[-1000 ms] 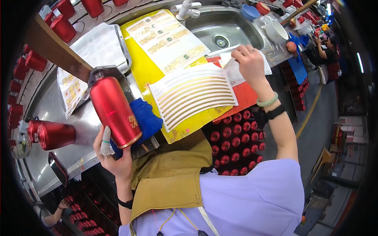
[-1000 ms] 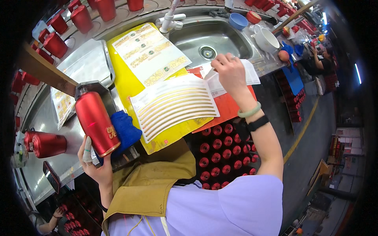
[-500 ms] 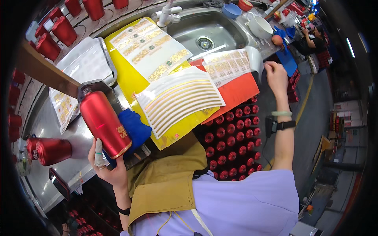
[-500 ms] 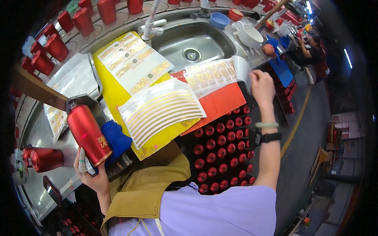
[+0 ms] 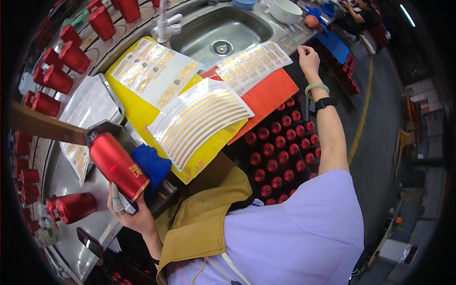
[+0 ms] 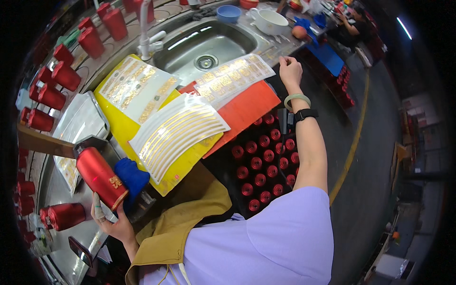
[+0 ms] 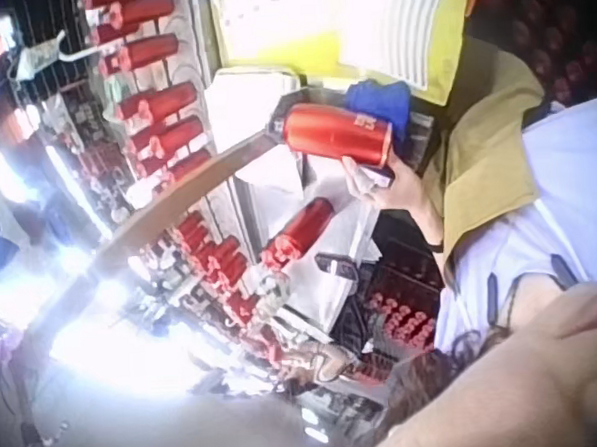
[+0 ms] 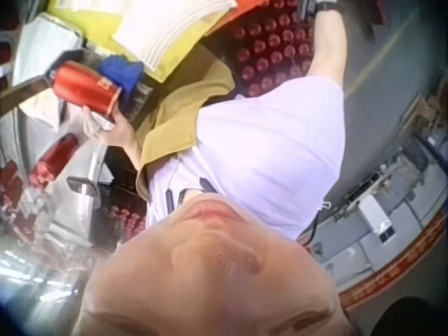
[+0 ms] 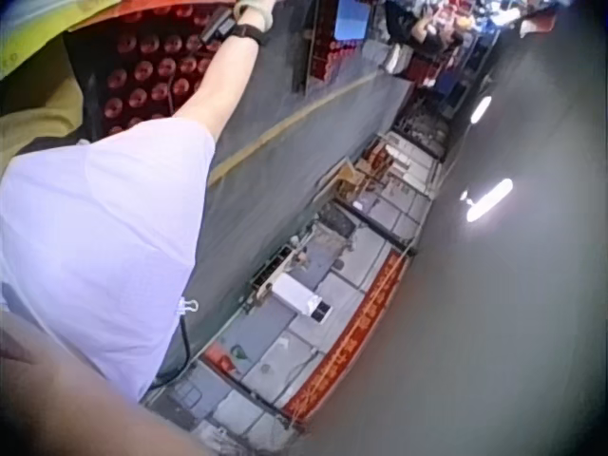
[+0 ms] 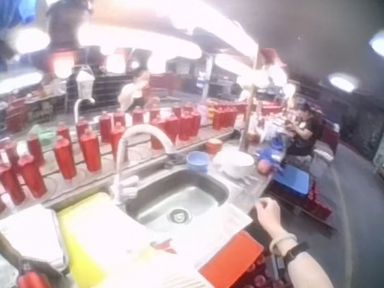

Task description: Applying decorative labels and smoothing them onto red liquor bottles at a factory workstation.

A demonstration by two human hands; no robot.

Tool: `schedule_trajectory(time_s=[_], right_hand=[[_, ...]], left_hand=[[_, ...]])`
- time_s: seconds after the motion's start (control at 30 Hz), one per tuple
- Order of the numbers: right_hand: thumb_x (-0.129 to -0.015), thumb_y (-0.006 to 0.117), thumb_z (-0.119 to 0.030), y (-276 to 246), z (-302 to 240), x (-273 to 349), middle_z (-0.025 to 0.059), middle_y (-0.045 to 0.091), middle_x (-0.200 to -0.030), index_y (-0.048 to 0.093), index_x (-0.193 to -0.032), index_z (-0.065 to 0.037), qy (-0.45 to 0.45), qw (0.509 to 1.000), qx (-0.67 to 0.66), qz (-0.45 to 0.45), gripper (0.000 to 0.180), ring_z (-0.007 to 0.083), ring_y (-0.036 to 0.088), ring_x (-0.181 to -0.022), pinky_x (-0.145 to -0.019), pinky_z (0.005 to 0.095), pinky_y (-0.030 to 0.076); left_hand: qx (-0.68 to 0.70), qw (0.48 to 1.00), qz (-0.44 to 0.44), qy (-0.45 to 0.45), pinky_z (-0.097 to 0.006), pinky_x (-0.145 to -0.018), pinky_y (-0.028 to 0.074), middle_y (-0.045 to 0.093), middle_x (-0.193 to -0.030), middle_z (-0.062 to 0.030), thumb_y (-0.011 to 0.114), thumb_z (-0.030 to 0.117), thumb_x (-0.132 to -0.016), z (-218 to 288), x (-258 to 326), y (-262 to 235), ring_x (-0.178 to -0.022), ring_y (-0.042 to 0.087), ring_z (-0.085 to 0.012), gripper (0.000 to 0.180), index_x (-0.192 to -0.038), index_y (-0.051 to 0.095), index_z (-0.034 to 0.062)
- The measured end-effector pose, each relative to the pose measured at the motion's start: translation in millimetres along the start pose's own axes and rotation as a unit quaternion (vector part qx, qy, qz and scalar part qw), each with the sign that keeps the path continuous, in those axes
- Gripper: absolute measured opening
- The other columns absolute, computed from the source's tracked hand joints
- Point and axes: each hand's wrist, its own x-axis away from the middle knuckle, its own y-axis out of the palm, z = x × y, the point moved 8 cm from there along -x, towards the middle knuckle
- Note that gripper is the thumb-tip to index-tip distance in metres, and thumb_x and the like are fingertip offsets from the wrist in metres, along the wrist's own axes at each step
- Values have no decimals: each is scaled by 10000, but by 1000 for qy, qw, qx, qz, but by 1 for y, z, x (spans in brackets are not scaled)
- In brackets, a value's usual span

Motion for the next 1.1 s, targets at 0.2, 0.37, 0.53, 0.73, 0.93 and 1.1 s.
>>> schedule_trajectory(time_s=[0.2, 0.37, 0.53, 0.73, 0.93, 1.1], right_hand=[[-932, 716, -314, -43, -49, 32, 148, 773, -954, 779, -1035, -43, -80, 993, -87, -29, 298, 269, 748, -920, -848, 376, 557], [-903, 748, -253, 4, -142, 75, 164, 773, -977, 770, -1064, -30, -184, 949, -103, -233, 276, 252, 753, -909, -830, 357, 560], [-855, 780, -235, 79, -209, 105, 178, 766, -1062, 781, -1072, -41, -246, 884, -72, -391, 291, 285, 740, -988, -865, 357, 560], [-741, 830, -279, 158, -222, 98, 157, 784, -920, 805, -1014, -50, -331, 802, 83, -490, 357, 312, 754, -850, -814, 400, 587], [-867, 763, -170, 118, -255, 107, 143, 741, -875, 737, -960, -25, -357, 872, 54, -331, 174, 255, 700, -785, -753, 370, 537], [-910, 676, -6, 40, -371, 223, 160, 712, -905, 650, -1000, 0, -442, 814, -136, -352, 94, 326, 700, -831, -771, 406, 541]], left_hand=[[-32, 999, 5, 11, -428, -1105, 425, 621, -1344, -153, 850, 23, -792, 2, -2, 0, -1240, 596, -320, 666, -1407, 595, -3], [-16, 1000, 8, 6, -426, -1108, 427, 620, -1345, -156, 846, 28, -802, 3, -2, -2, -1258, 593, -323, 658, -1409, 596, 6], [-13, 1000, 4, 2, -423, -1112, 418, 613, -1347, -161, 834, 21, -809, 5, -4, -2, -1243, 587, -313, 648, -1411, 594, 7], [-21, 1000, -1, -20, -425, -1099, 448, 627, -1358, -180, 861, 45, -776, 1, -2, -12, -1252, 611, -333, 626, -1361, 639, 11], [44, 996, -12, -72, -416, -1136, 429, 576, -1421, -163, 957, 151, -684, -3, -13, -1, -1308, 570, -312, 859, -1433, 558, 18], [141, 981, -25, -128, -401, -1102, 461, 555, -1466, -191, 945, 133, -696, -23, -11, 2, -1323, 578, -335, 946, -1505, 470, 2]])
